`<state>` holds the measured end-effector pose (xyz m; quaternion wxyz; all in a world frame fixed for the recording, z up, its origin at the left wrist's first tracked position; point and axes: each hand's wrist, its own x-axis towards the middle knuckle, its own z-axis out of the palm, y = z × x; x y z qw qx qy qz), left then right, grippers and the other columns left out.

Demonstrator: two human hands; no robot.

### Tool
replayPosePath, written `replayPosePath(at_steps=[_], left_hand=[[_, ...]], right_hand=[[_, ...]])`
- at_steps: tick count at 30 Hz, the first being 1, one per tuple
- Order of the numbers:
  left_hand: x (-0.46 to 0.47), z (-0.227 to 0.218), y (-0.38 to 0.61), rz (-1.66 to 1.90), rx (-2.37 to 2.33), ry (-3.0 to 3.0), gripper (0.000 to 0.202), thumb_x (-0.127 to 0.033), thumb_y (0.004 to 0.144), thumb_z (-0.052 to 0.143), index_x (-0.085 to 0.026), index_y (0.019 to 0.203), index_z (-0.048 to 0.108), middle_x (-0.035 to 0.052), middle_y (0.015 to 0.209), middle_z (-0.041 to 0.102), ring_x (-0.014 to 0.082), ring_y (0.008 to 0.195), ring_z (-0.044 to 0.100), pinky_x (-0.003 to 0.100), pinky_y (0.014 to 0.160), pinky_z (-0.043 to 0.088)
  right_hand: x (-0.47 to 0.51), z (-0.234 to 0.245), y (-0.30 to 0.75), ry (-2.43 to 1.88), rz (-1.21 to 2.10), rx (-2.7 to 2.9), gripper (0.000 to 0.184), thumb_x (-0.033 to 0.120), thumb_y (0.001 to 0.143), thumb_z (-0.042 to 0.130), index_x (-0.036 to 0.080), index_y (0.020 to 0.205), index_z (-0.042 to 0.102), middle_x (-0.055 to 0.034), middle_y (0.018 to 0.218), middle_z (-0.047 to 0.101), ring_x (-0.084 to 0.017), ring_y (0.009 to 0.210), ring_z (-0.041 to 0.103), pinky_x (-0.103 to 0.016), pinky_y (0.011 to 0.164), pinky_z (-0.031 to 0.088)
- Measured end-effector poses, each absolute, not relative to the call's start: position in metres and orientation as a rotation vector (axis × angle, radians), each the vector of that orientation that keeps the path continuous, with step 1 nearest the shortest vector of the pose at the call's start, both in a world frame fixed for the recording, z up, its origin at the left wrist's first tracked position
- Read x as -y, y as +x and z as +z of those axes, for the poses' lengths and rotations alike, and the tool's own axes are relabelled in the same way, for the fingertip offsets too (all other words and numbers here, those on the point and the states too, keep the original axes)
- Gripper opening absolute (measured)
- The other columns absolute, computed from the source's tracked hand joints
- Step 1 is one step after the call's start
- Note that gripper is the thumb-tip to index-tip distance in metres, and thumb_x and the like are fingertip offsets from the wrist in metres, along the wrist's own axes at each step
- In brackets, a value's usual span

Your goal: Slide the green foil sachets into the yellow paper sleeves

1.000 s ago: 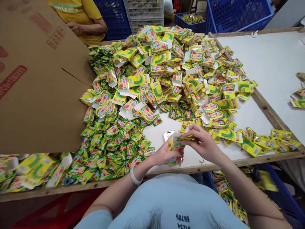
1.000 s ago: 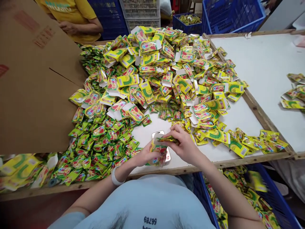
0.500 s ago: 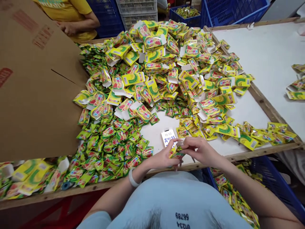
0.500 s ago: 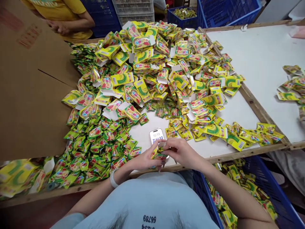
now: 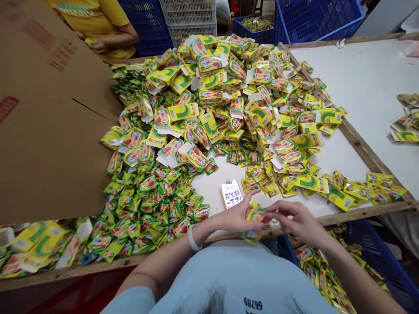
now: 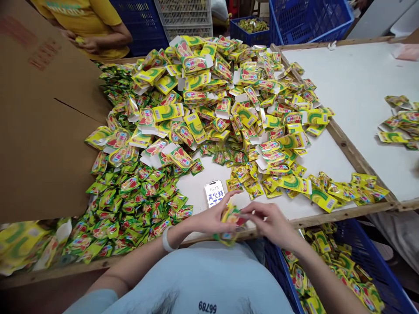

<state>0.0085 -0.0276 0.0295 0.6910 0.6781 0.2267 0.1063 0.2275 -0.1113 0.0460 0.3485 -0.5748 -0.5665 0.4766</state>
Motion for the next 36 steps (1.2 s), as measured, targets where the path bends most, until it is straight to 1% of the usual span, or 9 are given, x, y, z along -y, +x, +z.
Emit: replayPosePath(at_steps=[4,7,9,15,19,25,29,33,36], left_hand=[[-0.025,0.028,-0.011,0.488,-0.716,2.077,0.052,-0.027,0.091,0.055,-0.022,0.142,0.046,0.0141,0.145,0.051,0.0268,0.136,0.046,0.047,0.115,0.033],[-0.061,0.008,-0.038,0.417,-1.169,2.497,0.054,-0.017,0.085,0.056,-0.013,0.138,0.051,0.0198,0.145,0.051,0.0360,0.146,0.030,0.060,0.120,0.012],[-0.075,-0.009,-0.050,0.344,-1.325,2.621,0.054,-0.015,0.084,0.053,-0.006,0.137,0.050,0.0240,0.140,0.054,0.0375,0.145,0.032,0.061,0.119,0.012],[-0.082,-0.028,-0.061,0.580,-1.464,2.342,0.040,-0.017,0.091,0.046,-0.010,0.128,0.058,0.0191,0.129,0.065,0.0290,0.124,0.058,0.052,0.115,0.034],[-0.064,-0.019,-0.054,0.762,-1.271,1.601,0.041,-0.041,0.091,0.052,-0.011,0.117,0.065,0.0117,0.097,0.074,0.0259,0.084,0.072,0.045,0.078,0.060],[-0.026,0.005,-0.023,0.682,-0.935,1.153,0.061,-0.062,0.081,0.061,-0.012,0.116,0.065,0.0089,0.095,0.071,0.0197,0.071,0.069,0.031,0.057,0.060],[-0.016,0.018,-0.021,0.600,-0.843,1.062,0.071,-0.073,0.084,0.047,-0.012,0.119,0.060,0.0105,0.091,0.071,0.0200,0.070,0.069,0.031,0.058,0.057],[-0.006,0.017,-0.023,0.654,-0.825,1.213,0.059,-0.059,0.081,0.066,-0.014,0.119,0.058,0.0092,0.101,0.068,0.0187,0.080,0.066,0.029,0.067,0.056],[0.006,0.018,-0.022,0.594,-0.860,1.315,0.059,-0.052,0.088,0.061,-0.017,0.132,0.045,0.0053,0.090,0.066,0.0161,0.073,0.064,0.027,0.065,0.053]], right_hand=[[0.086,0.071,0.332,-1.808,0.288,1.147,0.027,0.049,0.085,0.066,0.025,0.095,0.074,-0.0063,0.071,0.067,-0.016,0.048,0.051,-0.032,0.047,0.042],[0.059,0.072,0.366,-2.078,-0.432,1.173,0.035,0.051,0.083,0.067,0.019,0.093,0.074,-0.0190,0.103,0.065,-0.019,0.059,0.056,-0.038,0.057,0.041],[0.041,0.056,0.340,-2.078,-0.570,1.374,0.036,0.049,0.089,0.058,0.016,0.097,0.071,-0.0186,0.099,0.065,-0.024,0.072,0.059,-0.037,0.064,0.041],[0.014,-0.009,0.202,-2.040,-0.254,2.083,0.028,0.035,0.092,0.053,0.012,0.084,0.067,-0.0213,0.104,0.064,-0.032,0.099,0.052,-0.040,0.077,0.040],[0.020,-0.010,0.200,-1.850,0.120,1.726,0.029,0.031,0.097,0.046,0.015,0.080,0.064,-0.0147,0.096,0.065,-0.024,0.088,0.056,-0.036,0.072,0.042],[0.027,0.009,0.178,-1.368,1.006,1.371,0.034,0.049,0.094,0.050,0.020,0.080,0.059,0.0045,0.055,0.049,-0.011,0.044,0.041,-0.025,0.044,0.034],[0.025,0.013,0.163,-1.405,0.795,1.494,0.029,0.043,0.095,0.051,0.020,0.080,0.060,-0.0006,0.068,0.059,-0.013,0.058,0.051,-0.026,0.054,0.041],[0.029,0.010,0.160,-1.455,0.666,1.516,0.025,0.040,0.095,0.050,0.020,0.084,0.060,-0.0031,0.075,0.060,-0.015,0.067,0.055,-0.028,0.062,0.046],[0.034,0.006,0.162,-1.410,0.840,1.450,0.035,0.046,0.087,0.063,0.022,0.112,0.058,-0.0093,0.106,0.063,-0.020,0.093,0.062,-0.030,0.069,0.053]])
